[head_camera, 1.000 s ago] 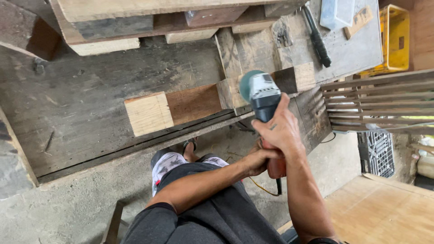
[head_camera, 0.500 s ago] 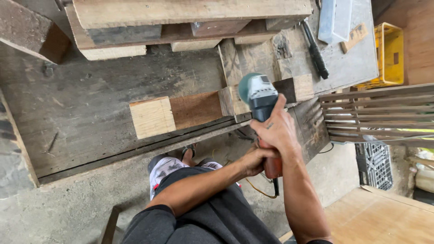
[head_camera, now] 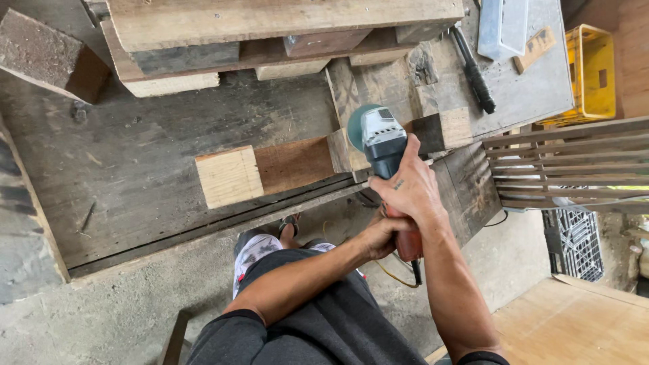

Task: The person uses an angle grinder with a sanding disc to smooth the surfaces of several small wooden blocks on a workbench. The person repositions the blocks and continues sanding different faces until the clip ends.

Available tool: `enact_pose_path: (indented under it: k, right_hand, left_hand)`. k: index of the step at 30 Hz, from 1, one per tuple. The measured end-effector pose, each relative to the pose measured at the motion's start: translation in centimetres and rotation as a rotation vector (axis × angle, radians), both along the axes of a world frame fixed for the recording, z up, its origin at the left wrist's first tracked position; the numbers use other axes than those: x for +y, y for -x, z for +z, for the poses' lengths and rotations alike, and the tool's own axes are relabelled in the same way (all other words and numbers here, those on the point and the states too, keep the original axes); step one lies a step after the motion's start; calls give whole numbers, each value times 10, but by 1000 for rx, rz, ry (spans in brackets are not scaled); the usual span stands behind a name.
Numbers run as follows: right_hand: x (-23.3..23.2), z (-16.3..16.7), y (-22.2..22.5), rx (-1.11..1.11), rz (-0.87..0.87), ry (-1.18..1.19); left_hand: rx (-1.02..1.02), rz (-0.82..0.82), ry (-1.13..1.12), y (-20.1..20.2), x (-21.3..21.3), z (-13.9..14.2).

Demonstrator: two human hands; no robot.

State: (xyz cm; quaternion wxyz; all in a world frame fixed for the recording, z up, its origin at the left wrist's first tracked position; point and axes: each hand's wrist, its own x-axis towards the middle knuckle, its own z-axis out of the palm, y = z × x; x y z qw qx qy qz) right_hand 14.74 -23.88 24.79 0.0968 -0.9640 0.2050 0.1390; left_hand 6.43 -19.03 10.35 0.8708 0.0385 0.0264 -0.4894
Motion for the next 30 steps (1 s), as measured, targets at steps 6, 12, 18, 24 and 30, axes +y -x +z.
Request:
enact_pose_path:
  k: [6,12,18,24,30]
  right_hand:
    - [-10,6,13,-4,-67,-7]
    - [0,-5,27,-31,60,-101]
    - [-46,-2,49,-32,-53,-57]
    - [-67,3,77,-171,-146,-90]
    - [-20,0,83,-189,-58,-251]
  left_hand:
    - [26,-40,-9,13,-14,0]
    - [18,55,-12,37,0,-14]
    - [-27,-76,-35,45,-41,-6]
    - [-126,-83,-204,56,-54,8]
    - [-146,115,-251,69,-9,-1]
